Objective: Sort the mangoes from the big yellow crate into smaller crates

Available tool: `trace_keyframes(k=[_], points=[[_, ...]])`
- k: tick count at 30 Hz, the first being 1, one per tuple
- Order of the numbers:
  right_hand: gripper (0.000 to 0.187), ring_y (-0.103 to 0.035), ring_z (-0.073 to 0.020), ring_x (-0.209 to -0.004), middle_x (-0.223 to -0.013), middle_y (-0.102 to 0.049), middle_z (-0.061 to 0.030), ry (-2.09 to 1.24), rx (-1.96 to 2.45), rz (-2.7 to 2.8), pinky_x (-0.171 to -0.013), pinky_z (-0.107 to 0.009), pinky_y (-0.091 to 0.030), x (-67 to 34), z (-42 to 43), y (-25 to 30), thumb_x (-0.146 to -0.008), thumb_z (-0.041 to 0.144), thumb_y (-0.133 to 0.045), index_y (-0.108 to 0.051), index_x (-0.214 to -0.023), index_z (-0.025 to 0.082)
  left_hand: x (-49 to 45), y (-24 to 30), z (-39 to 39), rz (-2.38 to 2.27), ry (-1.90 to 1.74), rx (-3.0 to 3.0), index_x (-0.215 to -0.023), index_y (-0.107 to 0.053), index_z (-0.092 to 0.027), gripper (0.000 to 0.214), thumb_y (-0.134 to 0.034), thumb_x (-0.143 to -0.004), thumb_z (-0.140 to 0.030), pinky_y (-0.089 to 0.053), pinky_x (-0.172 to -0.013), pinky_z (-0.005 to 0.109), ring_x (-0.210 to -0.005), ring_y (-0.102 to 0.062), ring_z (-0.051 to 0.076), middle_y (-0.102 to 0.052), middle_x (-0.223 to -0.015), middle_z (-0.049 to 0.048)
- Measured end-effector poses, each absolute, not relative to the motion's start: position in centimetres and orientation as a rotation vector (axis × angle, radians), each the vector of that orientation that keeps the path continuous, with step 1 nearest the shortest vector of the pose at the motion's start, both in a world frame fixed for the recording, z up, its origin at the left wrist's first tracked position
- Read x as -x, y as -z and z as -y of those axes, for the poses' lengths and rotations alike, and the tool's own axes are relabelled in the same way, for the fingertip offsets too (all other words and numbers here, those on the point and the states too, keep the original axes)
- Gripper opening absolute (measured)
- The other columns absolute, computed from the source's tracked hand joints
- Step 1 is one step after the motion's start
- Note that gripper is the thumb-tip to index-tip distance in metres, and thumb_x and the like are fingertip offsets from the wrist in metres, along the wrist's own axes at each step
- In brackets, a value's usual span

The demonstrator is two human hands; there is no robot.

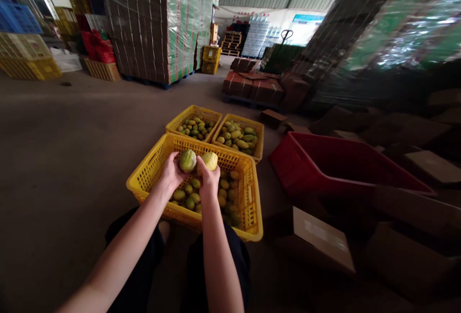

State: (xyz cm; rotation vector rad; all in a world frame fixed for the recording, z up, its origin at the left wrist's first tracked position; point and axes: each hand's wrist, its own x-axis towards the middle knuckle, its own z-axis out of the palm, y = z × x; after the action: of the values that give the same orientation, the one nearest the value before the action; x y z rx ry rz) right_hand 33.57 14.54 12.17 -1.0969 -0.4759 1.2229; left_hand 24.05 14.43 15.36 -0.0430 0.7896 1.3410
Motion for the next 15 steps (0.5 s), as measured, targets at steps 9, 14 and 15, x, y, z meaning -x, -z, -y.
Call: trace_keyframes(k=[9, 14, 15], points=[[0.054, -0.061, -0.0122, -0.057, -0.068, -0.066, 0.0044, -1.153, 1.036, 0.613, -0.048, -0.022, -0.054, -33.24, -14.25, -12.65, -0.042, 0.024, -0.092, -0.059, -0.085, 0.019, -24.29, -15.59, -14.31, -0.765, -1.434, -0.025, -0.080, -0.064, -0.015, 0.012, -0.059, -0.084, -0.026, -0.051, -0.061, 0.023, -0.060, -0.061, 0.012, -0.065, -0.069, 0.0010], [0.047, -0.060, -0.0117, -0.056, -0.069, -0.068, 0.0011, -1.219, 0.958, 0.684, -0.048, -0.021, -0.051, -33.09, -14.07, -12.99, -0.045, 0.026, -0.090, -0.062, -0.081, 0.016, -24.26, -15.66, -14.45, -0.686, -1.480, -0.076, -0.084, -0.067, -0.013, 0.009, -0.064, -0.081, -0.022, -0.048, -0.055, 0.020, -0.063, -0.062, 0.011, -0.069, -0.077, 0.0033], [0.046, -0.060, -0.0117, -0.057, -0.070, -0.068, 0.0009, -1.228, 0.950, 0.702, -0.048, -0.021, -0.051, -33.09, -14.07, -12.96, -0.045, 0.027, -0.090, -0.063, -0.080, 0.016, -24.25, -15.74, -14.44, -0.668, -1.482, -0.085, -0.084, -0.067, -0.013, 0.009, -0.064, -0.081, -0.021, -0.048, -0.055, 0.020, -0.065, -0.063, 0.012, -0.069, -0.077, 0.0039]])
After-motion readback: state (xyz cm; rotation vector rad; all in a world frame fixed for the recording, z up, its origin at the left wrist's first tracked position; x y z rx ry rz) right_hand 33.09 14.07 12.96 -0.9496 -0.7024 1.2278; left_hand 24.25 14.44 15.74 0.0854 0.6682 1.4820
